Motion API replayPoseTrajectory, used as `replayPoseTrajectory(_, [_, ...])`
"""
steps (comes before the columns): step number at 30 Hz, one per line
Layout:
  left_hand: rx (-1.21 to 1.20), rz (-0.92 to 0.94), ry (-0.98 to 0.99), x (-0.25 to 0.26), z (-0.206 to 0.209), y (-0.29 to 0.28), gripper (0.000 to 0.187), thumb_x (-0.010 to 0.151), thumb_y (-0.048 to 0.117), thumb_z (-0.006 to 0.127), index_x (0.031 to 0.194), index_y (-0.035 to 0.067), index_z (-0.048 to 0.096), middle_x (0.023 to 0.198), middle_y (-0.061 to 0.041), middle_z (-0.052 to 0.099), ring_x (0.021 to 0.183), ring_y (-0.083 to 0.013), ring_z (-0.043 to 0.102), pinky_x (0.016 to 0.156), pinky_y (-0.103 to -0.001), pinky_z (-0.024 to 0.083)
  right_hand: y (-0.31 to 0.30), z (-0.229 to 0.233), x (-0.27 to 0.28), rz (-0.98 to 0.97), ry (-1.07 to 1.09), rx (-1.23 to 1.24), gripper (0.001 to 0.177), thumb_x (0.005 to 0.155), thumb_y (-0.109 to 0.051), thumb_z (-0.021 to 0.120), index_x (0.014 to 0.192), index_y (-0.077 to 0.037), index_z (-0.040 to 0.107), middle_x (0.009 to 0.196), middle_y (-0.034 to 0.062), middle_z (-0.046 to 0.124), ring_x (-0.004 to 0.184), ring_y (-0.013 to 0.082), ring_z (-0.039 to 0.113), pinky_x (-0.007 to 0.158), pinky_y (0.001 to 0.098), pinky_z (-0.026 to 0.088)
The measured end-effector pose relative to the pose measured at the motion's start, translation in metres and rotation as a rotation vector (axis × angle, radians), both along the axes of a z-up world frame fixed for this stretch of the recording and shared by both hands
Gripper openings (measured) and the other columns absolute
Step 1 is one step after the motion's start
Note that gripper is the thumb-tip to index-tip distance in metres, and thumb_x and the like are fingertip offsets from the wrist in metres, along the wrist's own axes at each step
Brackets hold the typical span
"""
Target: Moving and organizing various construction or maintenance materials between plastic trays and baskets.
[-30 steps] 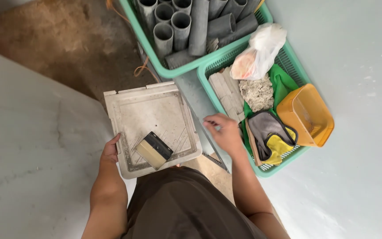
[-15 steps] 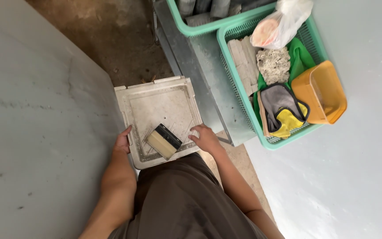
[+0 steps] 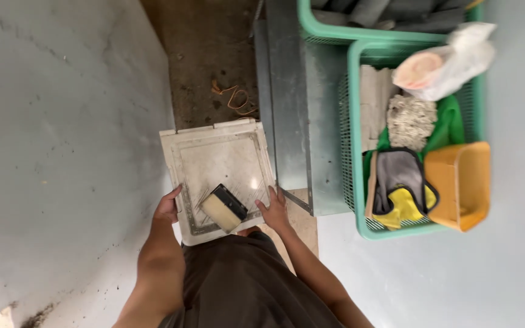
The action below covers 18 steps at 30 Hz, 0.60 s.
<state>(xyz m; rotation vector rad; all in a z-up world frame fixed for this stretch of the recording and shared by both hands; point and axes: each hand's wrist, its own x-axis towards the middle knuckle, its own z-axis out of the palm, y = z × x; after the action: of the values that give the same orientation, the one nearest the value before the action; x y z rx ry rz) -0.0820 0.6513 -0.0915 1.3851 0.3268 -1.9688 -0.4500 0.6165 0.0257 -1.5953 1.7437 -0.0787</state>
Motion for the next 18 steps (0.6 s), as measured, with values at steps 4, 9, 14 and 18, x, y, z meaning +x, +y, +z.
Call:
replayPoseTrajectory(4, [-0.037,0.121,0.019,-0.015,-0.026,-0.002,0.071,0.086,0.049,0.069,0.144,0.012,0.057,0.135,-0.01,0.066,0.123,-0.0319,0.059,0.104,-0.048,0.046,-0.025,-0.023,0.007,0.006,0.038,0.027,0.082,0.093,-0.049,0.068,0.157,-0.008,0.033,0.162,0.0288,0.021,0.15,0.045,0.021,0.119,0.0538,0.022])
replayPoseTrajectory(9, [-0.282,0.38,0.136,-0.006,-0.098,-0.065,0.054,0.098,0.034,0.064,0.145,0.009,0.054,0.134,-0.01,0.065,0.122,-0.0287,0.061,0.106,-0.045,0.049,-0.068,-0.06,0.03,-0.116,-0.15,-0.417,0.061,0.1,-0.041,0.063,0.147,-0.003,0.049,0.155,0.0261,0.041,0.143,0.0428,0.039,0.118,0.049,0.032])
replayPoseTrajectory(14, [-0.427,0.415,0.205,0.013,-0.123,-0.177,0.05,0.102,0.032,0.061,0.144,0.006,0.054,0.134,-0.01,0.065,0.122,-0.0282,0.062,0.106,-0.045,0.049,-0.096,-0.188,0.02,-0.626,-0.505,-0.45,0.037,0.108,-0.032,0.057,0.123,0.002,0.058,0.112,0.0154,0.06,0.104,0.0283,0.057,0.092,0.0395,0.045])
replayPoseTrajectory(18, [-0.487,0.393,0.13,0.029,-0.126,-0.266,0.052,0.101,0.034,0.062,0.143,0.004,0.056,0.136,-0.011,0.065,0.123,-0.0284,0.062,0.106,-0.043,0.049,-0.134,-0.271,0.021,-0.805,-0.796,-0.166,0.034,0.109,-0.029,0.056,0.103,0.003,0.068,0.086,0.0048,0.061,0.079,0.0164,0.053,0.072,0.0336,0.044])
